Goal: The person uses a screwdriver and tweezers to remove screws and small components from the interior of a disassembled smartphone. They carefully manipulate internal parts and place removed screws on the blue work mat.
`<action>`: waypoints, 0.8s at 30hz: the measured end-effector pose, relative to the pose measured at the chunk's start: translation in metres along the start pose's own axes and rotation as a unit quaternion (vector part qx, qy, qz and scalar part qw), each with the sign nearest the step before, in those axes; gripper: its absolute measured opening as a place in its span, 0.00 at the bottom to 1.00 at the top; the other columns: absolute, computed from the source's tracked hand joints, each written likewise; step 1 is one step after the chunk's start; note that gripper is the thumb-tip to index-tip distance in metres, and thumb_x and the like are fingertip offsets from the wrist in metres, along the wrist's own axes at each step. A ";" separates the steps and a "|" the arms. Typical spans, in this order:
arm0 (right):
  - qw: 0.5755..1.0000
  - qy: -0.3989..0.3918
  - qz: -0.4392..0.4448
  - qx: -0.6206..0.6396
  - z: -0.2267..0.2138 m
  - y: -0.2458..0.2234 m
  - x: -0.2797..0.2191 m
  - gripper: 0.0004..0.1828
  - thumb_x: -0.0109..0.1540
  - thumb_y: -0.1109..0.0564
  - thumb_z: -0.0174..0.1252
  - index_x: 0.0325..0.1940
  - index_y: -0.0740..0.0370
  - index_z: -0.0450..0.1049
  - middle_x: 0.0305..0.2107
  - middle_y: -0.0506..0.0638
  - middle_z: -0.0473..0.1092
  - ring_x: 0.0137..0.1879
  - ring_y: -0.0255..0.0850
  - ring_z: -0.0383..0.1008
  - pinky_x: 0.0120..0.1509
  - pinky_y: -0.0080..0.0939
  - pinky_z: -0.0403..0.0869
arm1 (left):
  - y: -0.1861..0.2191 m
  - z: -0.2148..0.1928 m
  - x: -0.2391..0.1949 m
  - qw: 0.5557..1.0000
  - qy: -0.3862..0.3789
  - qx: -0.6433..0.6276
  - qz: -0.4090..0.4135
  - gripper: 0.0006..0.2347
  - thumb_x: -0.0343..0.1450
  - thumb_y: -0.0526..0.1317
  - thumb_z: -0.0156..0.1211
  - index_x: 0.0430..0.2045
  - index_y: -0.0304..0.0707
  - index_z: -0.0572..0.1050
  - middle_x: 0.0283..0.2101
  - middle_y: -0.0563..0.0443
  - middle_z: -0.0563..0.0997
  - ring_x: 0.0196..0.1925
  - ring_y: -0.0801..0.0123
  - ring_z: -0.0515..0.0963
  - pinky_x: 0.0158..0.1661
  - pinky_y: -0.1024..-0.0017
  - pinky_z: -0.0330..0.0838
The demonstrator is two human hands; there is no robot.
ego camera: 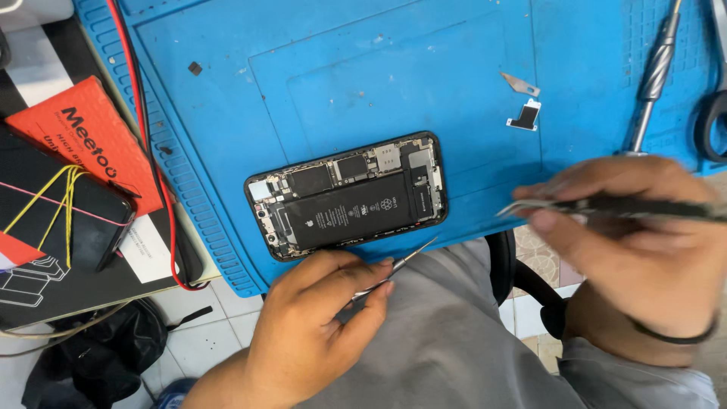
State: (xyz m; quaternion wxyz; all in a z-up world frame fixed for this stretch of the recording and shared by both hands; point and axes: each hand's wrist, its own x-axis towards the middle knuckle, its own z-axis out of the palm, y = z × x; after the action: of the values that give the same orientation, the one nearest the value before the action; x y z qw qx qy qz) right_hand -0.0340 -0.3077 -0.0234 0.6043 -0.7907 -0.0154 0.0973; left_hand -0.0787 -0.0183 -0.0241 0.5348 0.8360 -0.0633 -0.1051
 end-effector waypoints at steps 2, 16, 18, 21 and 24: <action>0.999 0.003 -0.004 0.037 0.021 0.007 -0.007 0.13 0.60 0.70 0.64 0.47 0.68 0.72 0.42 0.60 0.77 0.48 0.43 0.82 0.56 0.39 0.82 | 0.002 0.001 -0.002 1.000 0.004 0.006 -0.008 0.08 0.67 0.33 0.71 0.37 0.33 0.83 0.36 0.49 0.82 0.32 0.67 0.84 0.32 0.74 0.77; 0.968 -0.041 -0.216 -0.125 0.042 0.007 0.010 0.14 0.54 0.70 0.69 0.41 0.70 0.74 0.36 0.61 0.76 0.43 0.49 0.83 0.44 0.38 0.80 | 0.005 0.006 -0.004 0.999 0.012 0.031 -0.008 0.08 0.67 0.32 0.71 0.38 0.32 0.83 0.35 0.48 0.81 0.32 0.66 0.83 0.32 0.74 0.77; 0.955 -0.058 -0.251 -0.149 0.041 0.007 0.012 0.15 0.52 0.71 0.69 0.40 0.72 0.75 0.35 0.62 0.77 0.41 0.50 0.83 0.40 0.38 0.79 | 0.005 0.006 -0.005 0.999 0.014 0.030 -0.006 0.08 0.67 0.33 0.71 0.38 0.32 0.83 0.35 0.49 0.81 0.32 0.66 0.83 0.33 0.74 0.77; 0.943 -0.058 -0.271 -0.186 0.041 0.006 0.014 0.14 0.52 0.69 0.72 0.39 0.70 0.76 0.35 0.63 0.78 0.38 0.48 0.82 0.38 0.37 0.77 | 0.006 0.006 -0.005 0.999 0.011 0.033 -0.014 0.08 0.67 0.33 0.71 0.38 0.32 0.83 0.35 0.49 0.81 0.32 0.67 0.83 0.32 0.74 0.77; 0.952 -0.063 -0.259 -0.150 0.040 0.005 0.014 0.13 0.54 0.70 0.70 0.39 0.72 0.75 0.34 0.62 0.77 0.41 0.49 0.83 0.41 0.38 0.79 | 0.005 0.006 -0.004 0.999 0.015 0.039 -0.005 0.08 0.67 0.33 0.71 0.39 0.33 0.83 0.35 0.49 0.81 0.32 0.66 0.83 0.33 0.73 0.77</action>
State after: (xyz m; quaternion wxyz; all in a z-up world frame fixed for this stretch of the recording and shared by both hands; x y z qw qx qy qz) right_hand -0.0272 -0.2687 -0.0398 0.4807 -0.8334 -0.2721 -0.0163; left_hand -0.0846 -0.0251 -0.0214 0.5018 0.8583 -0.0552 -0.0922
